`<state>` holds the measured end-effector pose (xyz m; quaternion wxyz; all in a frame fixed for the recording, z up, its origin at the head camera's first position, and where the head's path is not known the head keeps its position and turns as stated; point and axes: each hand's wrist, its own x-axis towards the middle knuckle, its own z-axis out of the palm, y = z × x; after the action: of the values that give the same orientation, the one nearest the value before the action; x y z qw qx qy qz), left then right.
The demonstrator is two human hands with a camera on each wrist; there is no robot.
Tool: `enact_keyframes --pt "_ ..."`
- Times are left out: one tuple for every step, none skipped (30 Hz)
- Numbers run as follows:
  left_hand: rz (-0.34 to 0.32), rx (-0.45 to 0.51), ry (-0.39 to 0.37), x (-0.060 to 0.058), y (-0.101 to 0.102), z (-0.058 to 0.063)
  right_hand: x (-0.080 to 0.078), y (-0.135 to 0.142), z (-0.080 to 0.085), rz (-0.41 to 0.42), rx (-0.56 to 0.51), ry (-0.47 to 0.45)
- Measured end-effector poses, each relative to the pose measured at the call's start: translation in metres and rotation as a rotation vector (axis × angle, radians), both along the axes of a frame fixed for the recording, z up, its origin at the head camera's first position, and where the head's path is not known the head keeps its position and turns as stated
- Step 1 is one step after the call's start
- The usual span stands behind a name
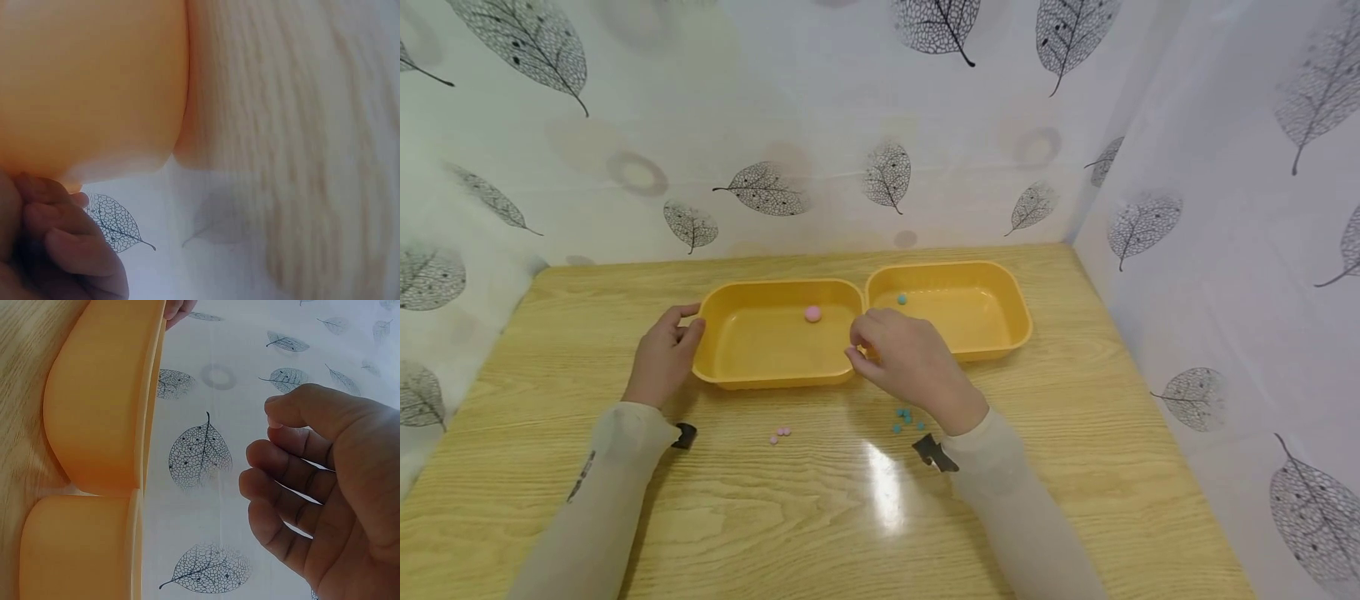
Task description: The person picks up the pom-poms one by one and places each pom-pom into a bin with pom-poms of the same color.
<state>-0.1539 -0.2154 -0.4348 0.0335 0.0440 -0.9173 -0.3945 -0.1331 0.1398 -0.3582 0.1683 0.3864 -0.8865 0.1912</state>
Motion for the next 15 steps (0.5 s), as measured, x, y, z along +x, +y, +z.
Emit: enact_keyframes --pt "0.0 0.001 0.001 0.0 0.0 -0.0004 -0.0001 -0.0002 -0.0001 -0.001 0.004 -0.003" --pt "0.0 0.002 0.0 0.0 0.0 -0.0007 -0.0003 -0.0002 -0.0006 -0.001 0.006 -0.006" --pt "0.002 0.003 -0.002 0.0001 0.0 -0.0011 -0.0004 -0.0004 -0.0007 -0.001 0.007 -0.01" --pt "0.001 0.006 -0.004 0.0002 0.0001 -0.0012 -0.0005 -0.0005 -0.0008 -0.002 0.011 -0.011" --pt "0.0 0.008 -0.006 0.0003 0.0002 -0.001 -0.0006 -0.0006 -0.001 -0.003 0.013 -0.012" --pt "-0.001 0.008 -0.008 0.0004 0.0003 -0.0011 -0.0008 -0.0006 -0.0012 -0.003 0.014 -0.014" --pt "-0.003 0.01 -0.009 0.0006 0.0005 -0.0009 -0.001 -0.0006 -0.0015 -0.003 0.016 -0.014" --pt "-0.005 0.01 -0.01 0.0008 0.0006 -0.0008 -0.0011 -0.0007 -0.0018 -0.003 0.017 -0.014" --pt "-0.007 0.011 -0.012 0.0009 0.0007 -0.0006 -0.0011 -0.0009 -0.0017 -0.004 0.02 -0.014" --pt "-0.007 0.012 -0.014 0.0011 0.0007 -0.0004 -0.0013 -0.0009 -0.0021 -0.005 0.022 -0.012" --pt "-0.008 0.013 -0.016 0.0013 0.0008 0.0001 -0.0013 -0.0011 -0.0024 -0.004 0.023 -0.013" --pt "-0.009 0.014 -0.02 0.0014 0.0008 0.0005 -0.0014 -0.001 -0.0024 -0.004 0.023 -0.012" --pt "-0.009 0.015 -0.023 0.0014 0.0008 0.0009 -0.0013 -0.0011 -0.0023 -0.004 0.024 -0.012" --pt "-0.009 0.016 -0.027 0.0014 0.0009 0.0011 -0.0014 -0.0011 -0.0022 -0.005 0.024 -0.012" --pt "-0.008 0.016 -0.03 0.0014 0.0008 0.0014 -0.0013 -0.0011 -0.0018 -0.005 0.026 -0.012"
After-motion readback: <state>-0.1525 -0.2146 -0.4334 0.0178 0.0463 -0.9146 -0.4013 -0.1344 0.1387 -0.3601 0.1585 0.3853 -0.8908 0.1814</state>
